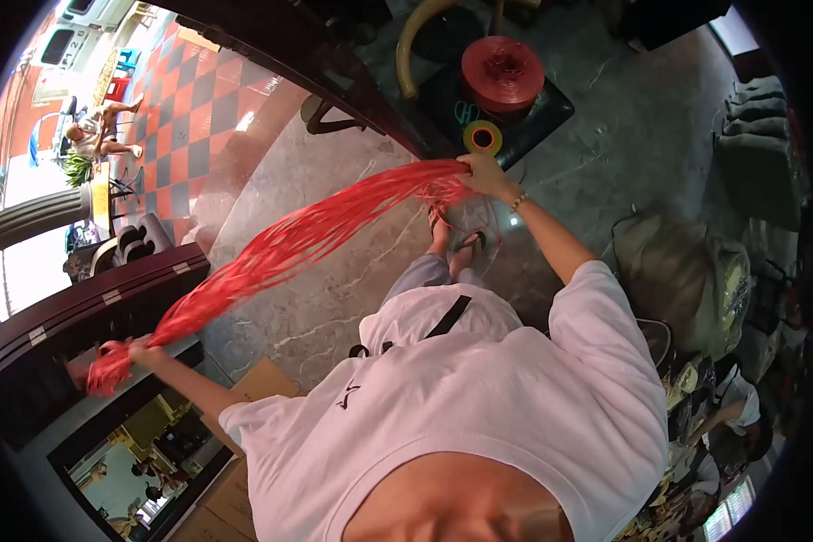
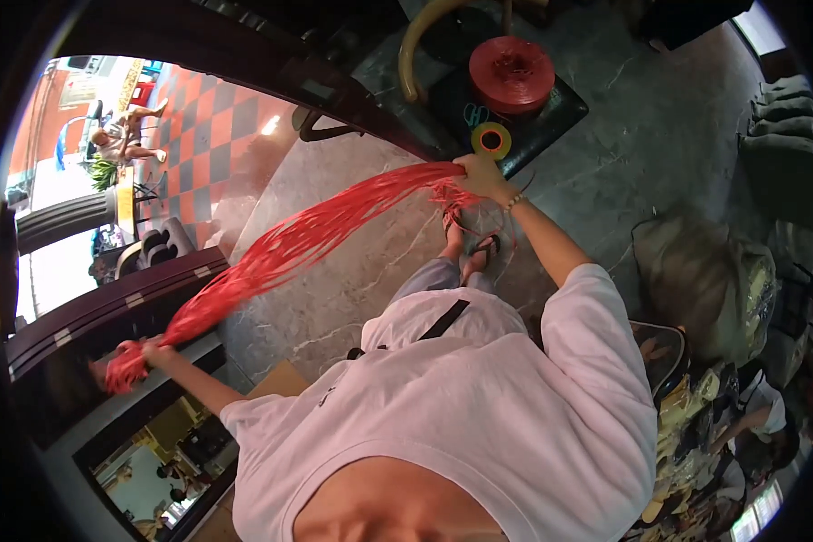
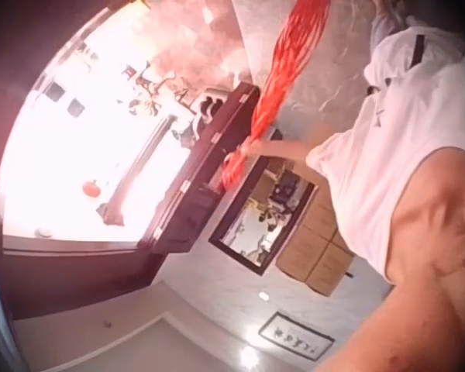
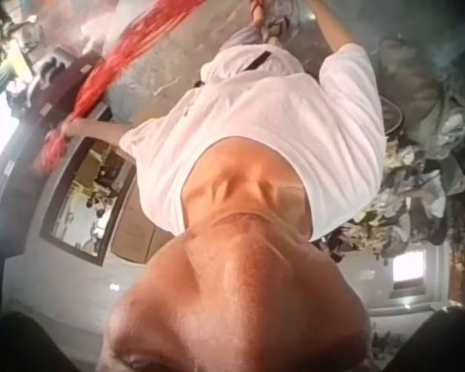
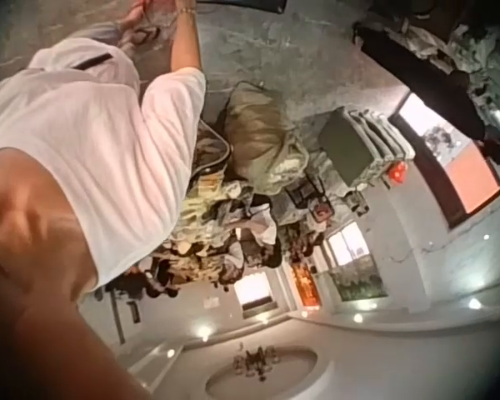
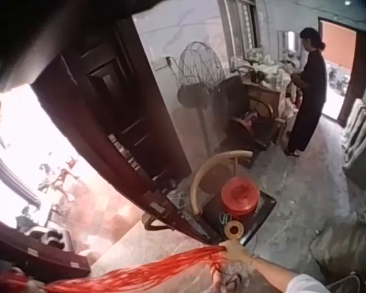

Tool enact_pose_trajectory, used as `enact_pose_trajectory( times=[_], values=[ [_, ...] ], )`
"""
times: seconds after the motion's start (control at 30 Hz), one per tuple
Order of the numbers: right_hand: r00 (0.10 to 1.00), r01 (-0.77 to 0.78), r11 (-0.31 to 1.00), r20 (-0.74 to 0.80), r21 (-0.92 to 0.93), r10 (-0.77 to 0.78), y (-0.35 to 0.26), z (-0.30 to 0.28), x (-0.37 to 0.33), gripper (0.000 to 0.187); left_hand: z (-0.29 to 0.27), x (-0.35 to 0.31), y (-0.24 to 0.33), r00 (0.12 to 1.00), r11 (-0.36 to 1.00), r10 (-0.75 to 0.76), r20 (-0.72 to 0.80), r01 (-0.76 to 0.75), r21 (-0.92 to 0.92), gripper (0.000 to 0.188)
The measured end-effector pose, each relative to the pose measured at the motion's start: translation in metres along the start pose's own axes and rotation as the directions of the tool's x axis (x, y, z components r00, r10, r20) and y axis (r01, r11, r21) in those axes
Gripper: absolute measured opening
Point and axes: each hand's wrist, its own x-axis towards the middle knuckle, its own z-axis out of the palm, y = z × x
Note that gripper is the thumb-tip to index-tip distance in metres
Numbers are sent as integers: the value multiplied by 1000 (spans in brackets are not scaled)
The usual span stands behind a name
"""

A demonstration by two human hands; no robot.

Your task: Cutting lengths of red plastic strapping from a spool.

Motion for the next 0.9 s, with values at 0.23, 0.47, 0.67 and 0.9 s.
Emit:
enact_pose_trajectory(
  times=[0.23, 0.47, 0.67, 0.9],
  values=[
    [990, 126, 949, 103, -290, -100, -93, 19, -11, 22, 104, -186, -130, 831, -451, -251, 496, -554, 700, 91],
    [917, 390, 870, 212, -302, -337, -186, 60, -32, 19, 309, -452, -63, -907, 288, -383, 173, 61, 956, 72],
    [937, 329, 903, 215, -276, -275, -202, 69, -53, 15, 355, -536, 20, -962, 474, -271, 37, -100, 875, 35],
    [881, 439, 862, 308, -255, -359, -232, 103, -75, 11, 374, -556, -5, -966, -98, -245, -76, -54, 994, 18]
  ],
)
